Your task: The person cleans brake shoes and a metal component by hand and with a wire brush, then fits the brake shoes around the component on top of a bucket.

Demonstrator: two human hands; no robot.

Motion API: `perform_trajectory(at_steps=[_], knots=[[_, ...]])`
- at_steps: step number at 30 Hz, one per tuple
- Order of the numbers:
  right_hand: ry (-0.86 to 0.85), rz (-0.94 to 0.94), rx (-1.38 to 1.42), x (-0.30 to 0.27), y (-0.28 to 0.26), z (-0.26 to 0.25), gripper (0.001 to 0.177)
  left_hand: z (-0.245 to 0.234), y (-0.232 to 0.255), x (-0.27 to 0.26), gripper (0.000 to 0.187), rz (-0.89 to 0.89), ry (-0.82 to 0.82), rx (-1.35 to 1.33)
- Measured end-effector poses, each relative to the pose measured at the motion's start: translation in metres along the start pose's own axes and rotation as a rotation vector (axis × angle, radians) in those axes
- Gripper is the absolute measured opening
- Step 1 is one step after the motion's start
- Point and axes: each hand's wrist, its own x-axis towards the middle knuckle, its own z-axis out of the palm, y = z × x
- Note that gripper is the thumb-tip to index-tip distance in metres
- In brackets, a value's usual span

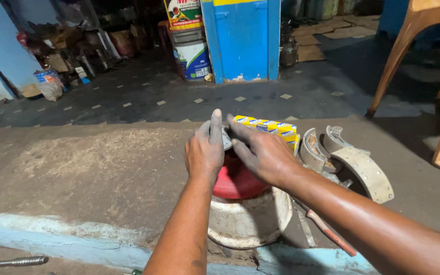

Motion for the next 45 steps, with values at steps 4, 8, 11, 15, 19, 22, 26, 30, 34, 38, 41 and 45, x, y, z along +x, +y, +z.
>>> perform_trajectory(at_steps=[4, 8, 11, 15, 19, 22, 26, 30, 34, 38, 41, 45], knots=[[-0.012, -0.03, 0.33, 0.014, -0.016, 0.005, 0.083, -0.013, 0.011, -0.007, 0.05, -0.022, -0.044, -0.073], [-0.016, 0.292, 0.68, 0.031, 0.011, 0.009, 0.081, -0.01, 0.006, -0.005, 0.043, -0.002, -0.07, -0.097], [0.056, 0.441, 1.113, 0.053, 0.044, 0.013, 0.065, -0.006, -0.003, -0.006, 0.036, 0.159, -0.031, -0.151], [-0.017, 0.404, 0.517, 0.053, 0.054, 0.032, 0.06, -0.005, -0.011, -0.002, 0.033, 0.196, -0.048, -0.126], [0.091, 0.285, 0.338, 0.049, 0.044, 0.032, 0.056, 0.0, -0.014, -0.003, 0.029, 0.385, 0.007, 0.077], [0.067, 0.397, 0.368, 0.051, 0.042, 0.027, 0.059, 0.007, -0.024, -0.018, 0.033, 0.602, 0.075, 0.228], [0.065, 0.387, 0.365, 0.046, 0.04, 0.024, 0.064, 0.008, -0.024, -0.038, 0.045, 0.718, 0.152, 0.292], [0.076, 0.39, 0.303, 0.057, 0.043, 0.027, 0.071, 0.004, -0.016, -0.041, 0.051, 0.679, 0.214, 0.456], [0.053, 0.436, 0.262, 0.056, 0.047, 0.026, 0.076, 0.016, -0.014, -0.028, 0.044, 0.608, 0.156, 0.46], [0.059, 0.433, 0.252, 0.054, 0.047, 0.03, 0.071, 0.021, -0.02, -0.036, 0.037, 0.75, 0.235, 0.459], [0.107, 0.329, 0.284, 0.053, 0.054, 0.032, 0.068, 0.006, -0.022, -0.027, 0.028, 0.756, 0.154, 0.33], [0.061, 0.369, 0.297, 0.054, 0.049, 0.031, 0.068, -0.007, -0.019, -0.025, 0.023, 0.519, 0.146, 0.237]])
